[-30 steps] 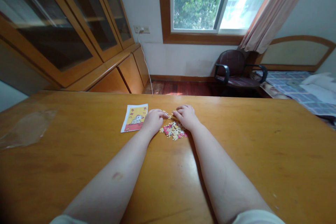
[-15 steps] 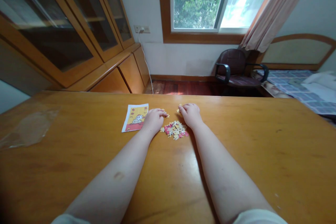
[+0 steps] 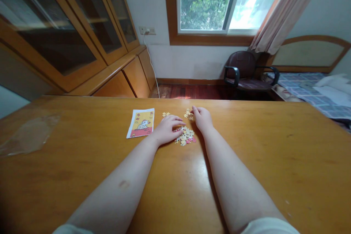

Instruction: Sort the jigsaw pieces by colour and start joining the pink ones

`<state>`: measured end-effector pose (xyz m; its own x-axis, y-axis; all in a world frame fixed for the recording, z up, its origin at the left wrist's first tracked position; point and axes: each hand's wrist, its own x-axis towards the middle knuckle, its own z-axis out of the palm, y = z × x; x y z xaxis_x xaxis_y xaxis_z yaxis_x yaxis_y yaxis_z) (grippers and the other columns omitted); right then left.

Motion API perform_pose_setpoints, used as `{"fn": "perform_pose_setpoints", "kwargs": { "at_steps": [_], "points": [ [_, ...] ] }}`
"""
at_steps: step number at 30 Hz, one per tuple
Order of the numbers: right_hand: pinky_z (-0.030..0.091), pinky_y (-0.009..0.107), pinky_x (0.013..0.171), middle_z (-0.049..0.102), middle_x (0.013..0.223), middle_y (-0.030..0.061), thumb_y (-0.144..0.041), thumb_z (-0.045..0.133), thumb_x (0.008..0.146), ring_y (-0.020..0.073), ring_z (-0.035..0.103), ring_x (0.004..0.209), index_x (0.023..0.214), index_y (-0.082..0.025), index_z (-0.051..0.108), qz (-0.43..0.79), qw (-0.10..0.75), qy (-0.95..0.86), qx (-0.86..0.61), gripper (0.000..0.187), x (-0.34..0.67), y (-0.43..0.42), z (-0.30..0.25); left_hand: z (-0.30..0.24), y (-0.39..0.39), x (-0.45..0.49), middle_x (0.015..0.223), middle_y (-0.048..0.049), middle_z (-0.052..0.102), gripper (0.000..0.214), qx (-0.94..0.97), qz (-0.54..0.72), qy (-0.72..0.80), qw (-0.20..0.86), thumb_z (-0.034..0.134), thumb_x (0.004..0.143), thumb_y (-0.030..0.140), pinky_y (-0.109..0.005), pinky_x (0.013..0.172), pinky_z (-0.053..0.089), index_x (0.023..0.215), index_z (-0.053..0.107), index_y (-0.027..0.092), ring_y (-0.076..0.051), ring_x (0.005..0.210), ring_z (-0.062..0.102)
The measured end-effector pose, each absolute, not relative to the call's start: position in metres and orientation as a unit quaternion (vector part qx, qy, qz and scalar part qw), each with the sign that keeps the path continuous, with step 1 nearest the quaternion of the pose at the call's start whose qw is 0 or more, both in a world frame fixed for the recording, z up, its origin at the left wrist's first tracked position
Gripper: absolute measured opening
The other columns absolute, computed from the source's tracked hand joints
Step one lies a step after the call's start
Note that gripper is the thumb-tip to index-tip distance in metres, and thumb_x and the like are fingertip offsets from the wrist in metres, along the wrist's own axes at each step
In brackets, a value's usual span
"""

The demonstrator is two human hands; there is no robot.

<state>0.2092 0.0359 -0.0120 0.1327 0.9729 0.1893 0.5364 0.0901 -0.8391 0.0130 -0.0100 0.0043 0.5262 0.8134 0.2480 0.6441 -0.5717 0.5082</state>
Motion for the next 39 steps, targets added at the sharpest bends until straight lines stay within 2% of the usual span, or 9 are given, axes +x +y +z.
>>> {"fn": "perform_pose_setpoints", "kwargs": {
  "at_steps": [14,23,30,39],
  "points": [
    [0.045,0.034,0.08,0.072,0.08,0.009,-0.054,0.041,0.085,0.0233,0.064,0.082,0.071,-0.017,0.07,0.264,0.42,-0.609,-0.618,0.049,0.2068,0.0345,-0.0117,0.0027,-0.0105,0.0143,0.111,-0.0029,0.063,0.016,0.857,0.223,0.425,0.189,0.065,0.076,0.033,-0.038,0.102,0.035,0.089,0.072,0.027,-0.022,0.11,0.052],
    [0.045,0.033,0.078,0.071,0.079,0.0081,-0.055,0.041,0.084,0.023,0.064,0.082,0.071,-0.017,0.07,0.262,0.422,-0.61,-0.617,0.049,0.2071,0.0361,-0.0145,0.0017,-0.0102,0.0136,0.112,-0.0022,0.063,0.015,0.864,0.214,0.413,0.194,0.067,0.075,0.031,-0.039,0.102,0.035,0.089,0.072,0.029,-0.022,0.11,0.052],
    [0.044,0.033,0.079,0.071,0.079,0.008,-0.053,0.042,0.085,0.0231,0.064,0.082,0.07,-0.017,0.069,0.266,0.423,-0.607,-0.618,0.047,0.2066,0.0359,-0.014,0.0008,-0.0086,0.0134,0.108,-0.0025,0.064,0.013,0.866,0.219,0.406,0.193,0.067,0.076,0.034,-0.038,0.099,0.038,0.085,0.071,0.026,-0.021,0.107,0.054],
    [0.044,0.033,0.077,0.071,0.079,0.0081,-0.052,0.041,0.085,0.0228,0.063,0.081,0.071,-0.017,0.069,0.26,0.415,-0.612,-0.621,0.048,0.2062,0.0341,-0.012,0.0013,-0.0054,0.0157,0.106,-0.0031,0.066,0.005,0.846,0.261,0.407,0.226,0.065,0.077,0.026,-0.033,0.097,0.04,0.077,0.068,0.022,-0.018,0.103,0.057]
  ]
}}
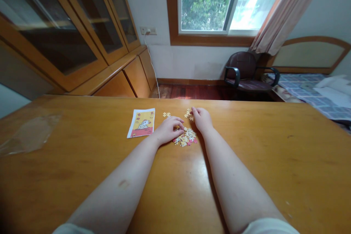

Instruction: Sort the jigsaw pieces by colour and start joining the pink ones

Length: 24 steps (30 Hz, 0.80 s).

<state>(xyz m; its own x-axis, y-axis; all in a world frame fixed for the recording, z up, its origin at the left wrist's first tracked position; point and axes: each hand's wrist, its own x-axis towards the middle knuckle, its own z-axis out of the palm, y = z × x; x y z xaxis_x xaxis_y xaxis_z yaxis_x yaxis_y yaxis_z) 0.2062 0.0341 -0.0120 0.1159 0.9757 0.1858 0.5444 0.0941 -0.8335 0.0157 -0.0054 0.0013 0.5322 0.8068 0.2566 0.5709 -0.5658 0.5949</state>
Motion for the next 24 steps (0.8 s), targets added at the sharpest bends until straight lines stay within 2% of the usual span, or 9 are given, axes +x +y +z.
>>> {"fn": "perform_pose_setpoints", "kwargs": {
  "at_steps": [6,11,14,19,24],
  "points": [
    [0.044,0.031,0.073,0.068,0.074,0.0063,-0.045,0.049,0.085,0.0198,0.061,0.077,0.073,-0.016,0.07,0.266,0.387,-0.712,-0.522,0.038,0.202,0.028,-0.008,0.002,-0.001,0.013,0.092,-0.0011,0.068,0.011,0.796,0.306,0.483,0.196,0.057,0.083,0.026,-0.033,0.087,0.044,0.084,0.067,0.022,-0.018,0.092,0.059],
    [0.043,0.027,0.068,0.065,0.072,0.0036,-0.038,0.064,0.077,0.0159,0.058,0.071,0.072,-0.017,0.069,0.309,0.344,-0.772,-0.437,0.022,0.194,0.02,-0.002,0.002,0.002,0.012,0.092,-0.0022,0.069,0.012,0.77,0.281,0.549,0.164,0.056,0.082,0.026,-0.034,0.085,0.045,0.083,0.067,0.022,-0.021,0.092,0.059],
    [0.042,0.027,0.064,0.064,0.068,0.0027,-0.033,0.066,0.074,0.015,0.057,0.067,0.068,-0.018,0.068,0.297,0.33,-0.771,-0.457,0.017,0.192,0.02,-0.002,0.001,0.001,0.012,0.091,-0.0024,0.069,0.012,0.775,0.275,0.543,0.167,0.057,0.081,0.027,-0.033,0.083,0.046,0.083,0.068,0.022,-0.021,0.091,0.059],
    [0.041,0.027,0.067,0.065,0.071,0.0032,-0.032,0.061,0.078,0.0159,0.057,0.071,0.069,-0.019,0.067,0.244,0.336,-0.761,-0.498,0.017,0.195,0.027,-0.007,0.0,0.001,0.013,0.096,-0.0028,0.069,0.017,0.777,0.279,0.537,0.172,0.054,0.083,0.027,-0.033,0.086,0.045,0.09,0.069,0.022,-0.021,0.095,0.059],
    [0.039,0.027,0.064,0.066,0.071,0.005,-0.035,0.057,0.078,0.017,0.057,0.07,0.068,-0.018,0.068,0.155,0.309,-0.68,-0.646,0.022,0.202,0.034,-0.011,0.003,-0.003,0.013,0.096,-0.002,0.069,0.017,0.798,0.254,0.519,0.171,0.058,0.079,0.028,-0.034,0.09,0.043,0.09,0.069,0.023,-0.021,0.097,0.058]
  ]
}}
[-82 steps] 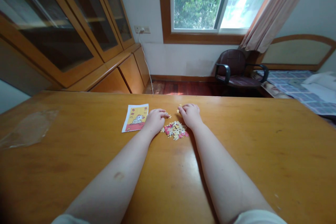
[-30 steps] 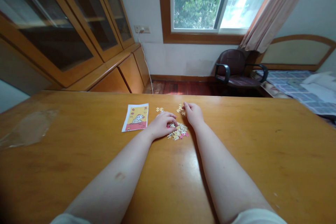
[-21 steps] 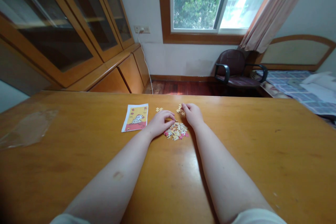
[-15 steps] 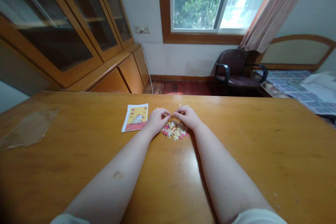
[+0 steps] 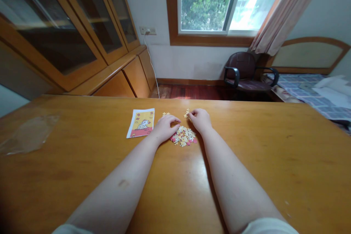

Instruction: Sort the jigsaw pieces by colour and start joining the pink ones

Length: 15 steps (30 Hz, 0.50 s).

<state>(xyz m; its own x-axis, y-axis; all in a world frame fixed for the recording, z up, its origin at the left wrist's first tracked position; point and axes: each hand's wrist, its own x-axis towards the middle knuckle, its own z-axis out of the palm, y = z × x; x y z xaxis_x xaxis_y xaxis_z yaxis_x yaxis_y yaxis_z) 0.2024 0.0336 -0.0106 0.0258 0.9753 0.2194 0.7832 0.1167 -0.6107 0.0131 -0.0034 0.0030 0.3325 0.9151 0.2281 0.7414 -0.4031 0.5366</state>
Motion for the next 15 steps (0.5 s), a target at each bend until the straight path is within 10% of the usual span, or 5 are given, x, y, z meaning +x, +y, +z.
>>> {"fn": "perform_pose_setpoints", "kwargs": {
  "at_steps": [15],
  "points": [
    [0.038,0.029,0.069,0.071,0.081,0.0069,-0.042,0.053,0.078,0.0206,0.06,0.079,0.073,-0.022,0.071,0.098,0.249,-0.621,-0.737,0.028,0.2067,0.0348,-0.0118,0.0041,-0.0045,0.0142,0.084,-0.0003,0.071,0.017,0.819,0.201,0.512,0.164,0.06,0.077,0.036,-0.035,0.086,0.042,0.083,0.073,0.026,-0.021,0.087,0.059]
  ]
}}
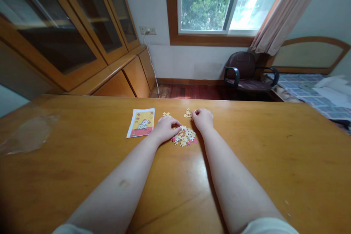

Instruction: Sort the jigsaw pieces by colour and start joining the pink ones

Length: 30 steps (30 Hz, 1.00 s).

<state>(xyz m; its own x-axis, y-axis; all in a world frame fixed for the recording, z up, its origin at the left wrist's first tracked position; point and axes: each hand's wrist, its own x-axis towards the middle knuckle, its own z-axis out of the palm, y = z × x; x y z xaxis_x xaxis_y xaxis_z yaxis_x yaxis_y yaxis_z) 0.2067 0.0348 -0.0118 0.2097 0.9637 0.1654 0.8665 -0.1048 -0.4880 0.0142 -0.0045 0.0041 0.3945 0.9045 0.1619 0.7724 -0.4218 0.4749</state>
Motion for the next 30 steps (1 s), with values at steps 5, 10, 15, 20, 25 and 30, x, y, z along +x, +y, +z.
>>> {"fn": "perform_pose_setpoints", "kwargs": {
  "at_steps": [5,10,15,20,25,30],
  "points": [
    [0.037,0.028,0.066,0.07,0.08,0.0063,-0.04,0.052,0.08,0.0199,0.06,0.077,0.074,-0.021,0.07,0.104,0.254,-0.613,-0.741,0.027,0.206,0.034,-0.01,0.006,-0.004,0.014,0.083,-0.0007,0.072,0.017,0.807,0.213,0.512,0.205,0.058,0.079,0.031,-0.031,0.083,0.044,0.084,0.073,0.024,-0.019,0.085,0.061],
    [0.036,0.027,0.064,0.069,0.076,0.0047,-0.039,0.052,0.08,0.0174,0.057,0.071,0.071,-0.021,0.069,0.112,0.267,-0.617,-0.732,0.027,0.206,0.034,-0.01,0.005,-0.002,0.013,0.089,-0.0012,0.073,0.021,0.775,0.242,0.524,0.258,0.054,0.082,0.03,-0.028,0.081,0.047,0.089,0.073,0.023,-0.017,0.086,0.063],
    [0.036,0.026,0.062,0.067,0.073,0.0046,-0.039,0.052,0.081,0.016,0.056,0.068,0.07,-0.019,0.068,0.125,0.298,-0.655,-0.683,0.028,0.204,0.033,-0.01,0.005,-0.001,0.012,0.09,-0.0009,0.073,0.02,0.752,0.27,0.541,0.262,0.054,0.083,0.03,-0.029,0.081,0.048,0.089,0.072,0.023,-0.018,0.086,0.064],
    [0.036,0.025,0.061,0.066,0.071,0.0052,-0.038,0.051,0.082,0.0159,0.055,0.068,0.069,-0.018,0.068,0.132,0.308,-0.682,-0.65,0.029,0.204,0.034,-0.012,0.0,0.002,0.009,0.091,-0.0021,0.072,0.021,0.716,0.295,0.588,0.233,0.055,0.082,0.028,-0.03,0.081,0.049,0.097,0.069,0.022,-0.018,0.088,0.064],
    [0.036,0.025,0.061,0.065,0.07,0.0044,-0.037,0.052,0.081,0.0155,0.054,0.067,0.069,-0.018,0.067,0.146,0.32,-0.678,-0.646,0.027,0.203,0.033,-0.012,-0.003,0.004,0.005,0.091,-0.0019,0.072,0.02,0.709,0.257,0.63,0.185,0.056,0.081,0.025,-0.033,0.084,0.047,0.095,0.07,0.025,-0.02,0.091,0.063],
    [0.036,0.024,0.06,0.06,0.063,0.0011,-0.036,0.055,0.079,0.0133,0.052,0.063,0.067,-0.018,0.066,0.206,0.318,-0.732,-0.567,0.025,0.197,0.027,-0.007,-0.001,0.003,0.004,0.092,-0.0029,0.072,0.02,0.705,0.229,0.662,0.11,0.056,0.08,0.022,-0.038,0.087,0.044,0.092,0.071,0.026,-0.024,0.093,0.06]
  ]
}}
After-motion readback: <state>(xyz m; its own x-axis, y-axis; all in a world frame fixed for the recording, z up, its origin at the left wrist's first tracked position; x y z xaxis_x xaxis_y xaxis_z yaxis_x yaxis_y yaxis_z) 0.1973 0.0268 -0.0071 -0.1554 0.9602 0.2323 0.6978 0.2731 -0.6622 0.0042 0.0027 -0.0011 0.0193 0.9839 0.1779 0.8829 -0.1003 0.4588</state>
